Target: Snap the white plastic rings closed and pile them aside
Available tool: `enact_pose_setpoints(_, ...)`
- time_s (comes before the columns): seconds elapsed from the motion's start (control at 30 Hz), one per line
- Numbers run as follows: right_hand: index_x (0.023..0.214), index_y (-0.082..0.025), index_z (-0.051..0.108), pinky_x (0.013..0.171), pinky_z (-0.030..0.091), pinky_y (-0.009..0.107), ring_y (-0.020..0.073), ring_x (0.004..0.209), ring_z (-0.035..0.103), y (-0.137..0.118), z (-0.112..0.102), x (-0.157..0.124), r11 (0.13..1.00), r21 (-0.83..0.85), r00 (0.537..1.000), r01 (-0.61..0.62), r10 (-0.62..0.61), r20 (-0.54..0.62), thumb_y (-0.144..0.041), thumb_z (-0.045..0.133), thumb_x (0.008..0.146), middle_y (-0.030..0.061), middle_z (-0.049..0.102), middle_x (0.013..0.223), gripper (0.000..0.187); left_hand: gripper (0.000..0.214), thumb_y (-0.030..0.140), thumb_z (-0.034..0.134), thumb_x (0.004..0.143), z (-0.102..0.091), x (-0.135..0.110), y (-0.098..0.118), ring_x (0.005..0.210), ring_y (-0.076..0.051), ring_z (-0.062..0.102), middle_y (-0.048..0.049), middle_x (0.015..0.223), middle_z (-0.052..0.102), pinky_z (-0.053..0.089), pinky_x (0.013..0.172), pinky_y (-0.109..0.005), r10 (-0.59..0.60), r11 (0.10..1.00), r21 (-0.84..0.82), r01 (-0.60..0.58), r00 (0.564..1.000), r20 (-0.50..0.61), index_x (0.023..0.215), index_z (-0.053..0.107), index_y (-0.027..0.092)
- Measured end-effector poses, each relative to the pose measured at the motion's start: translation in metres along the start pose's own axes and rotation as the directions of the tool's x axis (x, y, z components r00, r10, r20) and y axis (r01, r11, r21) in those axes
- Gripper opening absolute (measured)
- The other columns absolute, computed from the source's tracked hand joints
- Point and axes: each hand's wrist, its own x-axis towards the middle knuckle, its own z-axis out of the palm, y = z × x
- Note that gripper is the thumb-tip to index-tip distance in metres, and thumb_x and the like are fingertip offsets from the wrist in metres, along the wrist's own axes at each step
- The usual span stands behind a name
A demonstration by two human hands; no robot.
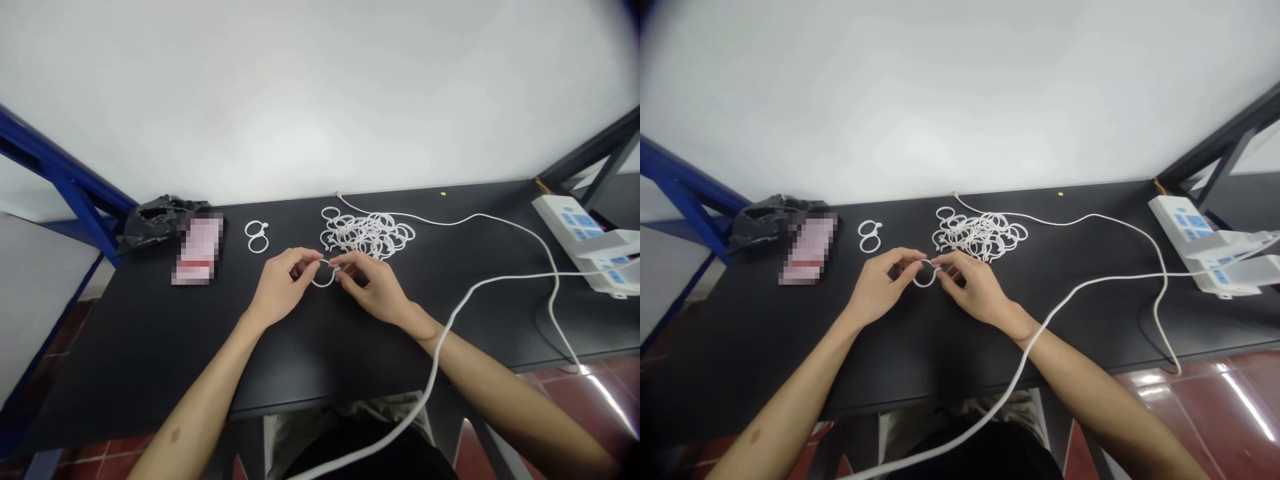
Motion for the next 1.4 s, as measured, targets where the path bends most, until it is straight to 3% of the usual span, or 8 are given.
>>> enact_pose_setpoints(0.2,0.104,-0.021,0.064,0.063,0.054,0.023,0.0112,0.068,0.067,0.002,0.000,0.002,0.998,0.030,0.996,-0.058,0.060,-0.063,-0.020,0.059,0.090,0.0007,0.071,0.084,0.015,0.050,0.043,0.069,0.083,0.001,-0.003,0.000,0.105,-0.024,0.057,-0.0064,0.116,0.064,0.047,0.094,-0.041,0.273,0.930,0.234,-0.284,0.959,0.078,0.126,0.056,0.022)
enact_pose_setpoints(0.3,0.103,-0.020,0.065,0.062,0.054,0.023,0.0115,0.067,0.068,0.004,0.000,0.003,0.997,0.041,0.995,-0.072,0.075,-0.068,-0.019,0.059,0.090,0.0008,0.071,0.083,0.014,0.041,0.037,0.063,0.089,0.004,-0.004,-0.003,0.104,-0.024,0.057,-0.0069,0.116,0.064,0.046,0.094,-0.042,0.327,0.884,0.328,-0.332,0.942,0.072,0.126,0.054,0.022)
enact_pose_setpoints(0.63,0.109,-0.021,0.063,0.066,0.055,0.025,0.0118,0.073,0.066,0.003,0.001,0.000,0.999,0.053,0.999,-0.006,0.009,-0.051,-0.021,0.057,0.092,0.0033,0.070,0.095,0.019,0.032,0.034,0.061,0.089,0.006,-0.005,-0.003,0.099,-0.024,0.060,-0.0070,0.109,0.066,0.047,0.091,-0.042,0.339,0.863,0.370,-0.344,0.937,0.080,0.118,0.056,0.020)
enact_pose_setpoints(1.13,0.099,-0.021,0.066,0.062,0.053,0.023,0.0106,0.067,0.064,0.004,0.001,0.000,1.000,0.002,0.999,-0.019,0.019,-0.046,-0.023,0.056,0.094,0.0010,0.070,0.086,0.011,0.034,0.041,0.058,0.091,0.007,-0.005,-0.004,0.098,-0.024,0.060,-0.0070,0.108,0.067,0.046,0.090,-0.042,0.326,0.858,0.380,-0.345,0.938,0.114,0.118,0.057,0.021)
enact_pose_setpoints(1.27,0.113,-0.024,0.061,0.074,0.055,0.029,0.0148,0.080,0.066,0.009,0.006,-0.001,0.989,-0.149,0.998,-0.007,-0.002,-0.061,-0.022,0.055,0.094,0.0025,0.070,0.096,0.020,0.033,0.039,0.057,0.092,0.005,-0.002,-0.007,0.100,-0.025,0.057,-0.0078,0.109,0.066,0.046,0.091,-0.042,0.290,0.849,0.438,-0.295,0.954,0.080,0.118,0.058,0.019)
enact_pose_setpoints(1.4,0.115,-0.021,0.061,0.091,0.050,0.044,0.0258,0.103,0.057,0.016,0.009,0.002,0.900,-0.431,0.992,0.061,-0.104,-0.077,-0.023,0.055,0.093,0.0102,0.065,0.108,0.022,0.034,0.036,0.058,0.090,-0.006,0.004,-0.020,0.105,-0.030,0.053,-0.0107,0.113,0.063,0.046,0.090,-0.046,0.165,0.799,0.594,-0.087,0.983,-0.078,0.120,0.060,0.020)
